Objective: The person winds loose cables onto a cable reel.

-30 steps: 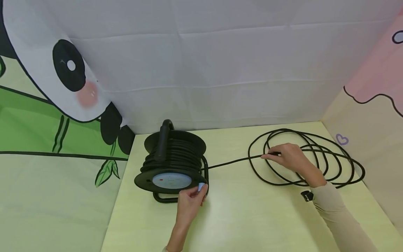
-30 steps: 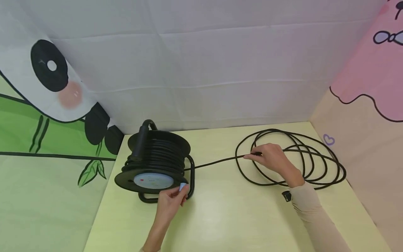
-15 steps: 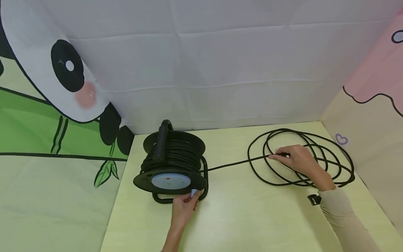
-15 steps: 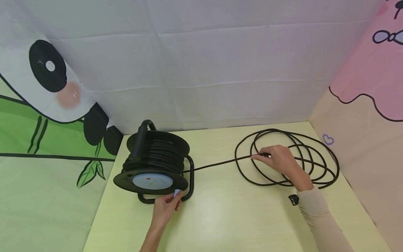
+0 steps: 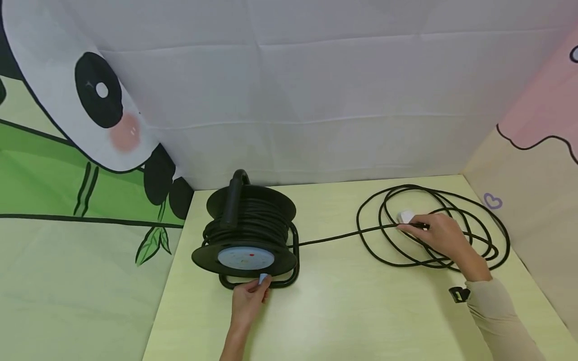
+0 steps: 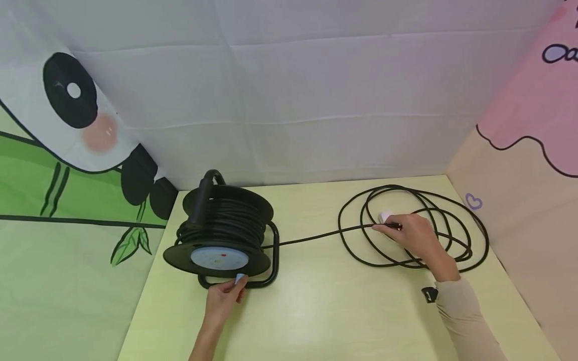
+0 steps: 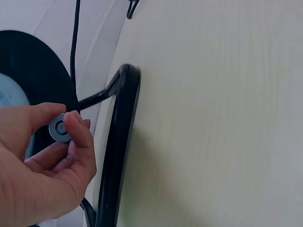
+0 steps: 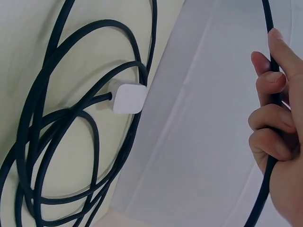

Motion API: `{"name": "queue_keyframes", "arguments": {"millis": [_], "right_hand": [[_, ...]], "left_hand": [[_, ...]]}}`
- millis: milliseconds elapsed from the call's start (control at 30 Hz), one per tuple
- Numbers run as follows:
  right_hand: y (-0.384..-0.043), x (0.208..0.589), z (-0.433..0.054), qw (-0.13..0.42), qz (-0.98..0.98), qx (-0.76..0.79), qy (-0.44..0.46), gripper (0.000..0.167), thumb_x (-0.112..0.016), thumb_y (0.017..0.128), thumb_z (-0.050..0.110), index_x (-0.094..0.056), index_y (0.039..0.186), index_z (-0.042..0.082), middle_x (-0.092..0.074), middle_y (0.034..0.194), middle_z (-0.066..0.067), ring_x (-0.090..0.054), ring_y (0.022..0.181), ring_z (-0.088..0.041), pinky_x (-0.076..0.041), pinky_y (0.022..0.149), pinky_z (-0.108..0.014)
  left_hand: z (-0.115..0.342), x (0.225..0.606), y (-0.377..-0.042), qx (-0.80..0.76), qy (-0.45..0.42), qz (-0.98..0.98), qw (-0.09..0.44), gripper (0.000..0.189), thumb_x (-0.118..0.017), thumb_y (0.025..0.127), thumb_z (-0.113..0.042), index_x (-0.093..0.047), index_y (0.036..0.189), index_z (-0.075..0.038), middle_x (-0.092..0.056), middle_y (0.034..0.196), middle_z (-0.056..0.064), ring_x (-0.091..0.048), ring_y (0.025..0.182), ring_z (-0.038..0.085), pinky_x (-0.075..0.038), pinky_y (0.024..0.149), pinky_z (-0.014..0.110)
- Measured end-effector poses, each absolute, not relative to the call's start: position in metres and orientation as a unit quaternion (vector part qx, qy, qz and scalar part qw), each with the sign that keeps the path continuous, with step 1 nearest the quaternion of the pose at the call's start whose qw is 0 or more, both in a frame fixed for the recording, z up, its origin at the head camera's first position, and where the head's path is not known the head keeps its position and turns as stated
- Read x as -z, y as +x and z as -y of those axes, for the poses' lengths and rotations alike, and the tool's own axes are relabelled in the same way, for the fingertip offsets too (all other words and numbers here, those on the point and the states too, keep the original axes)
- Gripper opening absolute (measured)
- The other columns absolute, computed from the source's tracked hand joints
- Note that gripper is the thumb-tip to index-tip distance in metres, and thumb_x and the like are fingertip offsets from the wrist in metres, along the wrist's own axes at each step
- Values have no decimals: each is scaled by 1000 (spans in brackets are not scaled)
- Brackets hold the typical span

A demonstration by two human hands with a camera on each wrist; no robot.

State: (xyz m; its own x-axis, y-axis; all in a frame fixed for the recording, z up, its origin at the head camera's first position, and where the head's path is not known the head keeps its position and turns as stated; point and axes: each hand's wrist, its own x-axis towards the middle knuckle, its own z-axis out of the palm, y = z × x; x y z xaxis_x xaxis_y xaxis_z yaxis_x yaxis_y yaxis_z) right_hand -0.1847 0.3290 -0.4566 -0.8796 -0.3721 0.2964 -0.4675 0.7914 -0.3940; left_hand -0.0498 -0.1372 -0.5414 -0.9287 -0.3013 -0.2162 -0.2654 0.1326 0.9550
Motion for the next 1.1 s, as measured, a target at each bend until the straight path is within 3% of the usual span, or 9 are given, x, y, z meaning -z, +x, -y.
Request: {"name": "queue_keyframes", "arguments": {"millis": [133, 367, 633, 967, 1100], "right_hand": [[-183, 463, -339, 111, 945, -228, 208, 18, -83, 87, 31, -81, 89, 14, -67, 69, 8, -34, 48, 1, -31, 48, -24], [-178, 474, -350, 107, 943, -250, 192, 17, -85, 86, 27, -80, 89, 11, -73, 77, 2, -42, 49, 1, -38, 51, -25], [-172, 479, -353, 97, 943, -268, 173, 17, -82, 90, 27, -80, 90, 10, -75, 82, -1, -50, 54, 0, -45, 56, -27], [-168, 488, -360, 79, 945, -279, 151, 17, -80, 92, 28, -79, 88, 11, -71, 74, 2, -46, 53, -4, -39, 54, -26], [-165, 490, -361, 63, 947, -284, 136, 20, -80, 92, 30, -79, 90, 10, -72, 77, 1, -46, 53, -5, -40, 55, -26]], "left_hand": [[151, 545, -45, 626, 217, 748, 28, 33, -76, 96, -19, -75, 87, 13, -69, 70, 17, -61, 58, 15, -52, 57, 23], [179, 538, -39, 612, 266, 744, 43, 37, -75, 97, -26, -75, 90, 11, -70, 70, 9, -63, 60, 14, -52, 59, 22], [196, 525, -40, 590, 296, 749, 57, 43, -75, 97, -32, -75, 94, 11, -71, 75, 9, -66, 63, 16, -55, 61, 23], [212, 503, -43, 589, 323, 736, 83, 46, -76, 95, -33, -74, 100, 13, -70, 70, 1, -66, 60, 11, -55, 58, 20], [215, 491, -44, 597, 328, 726, 89, 41, -77, 95, -33, -76, 96, 8, -69, 67, -3, -65, 59, 8, -55, 58, 20]]}}
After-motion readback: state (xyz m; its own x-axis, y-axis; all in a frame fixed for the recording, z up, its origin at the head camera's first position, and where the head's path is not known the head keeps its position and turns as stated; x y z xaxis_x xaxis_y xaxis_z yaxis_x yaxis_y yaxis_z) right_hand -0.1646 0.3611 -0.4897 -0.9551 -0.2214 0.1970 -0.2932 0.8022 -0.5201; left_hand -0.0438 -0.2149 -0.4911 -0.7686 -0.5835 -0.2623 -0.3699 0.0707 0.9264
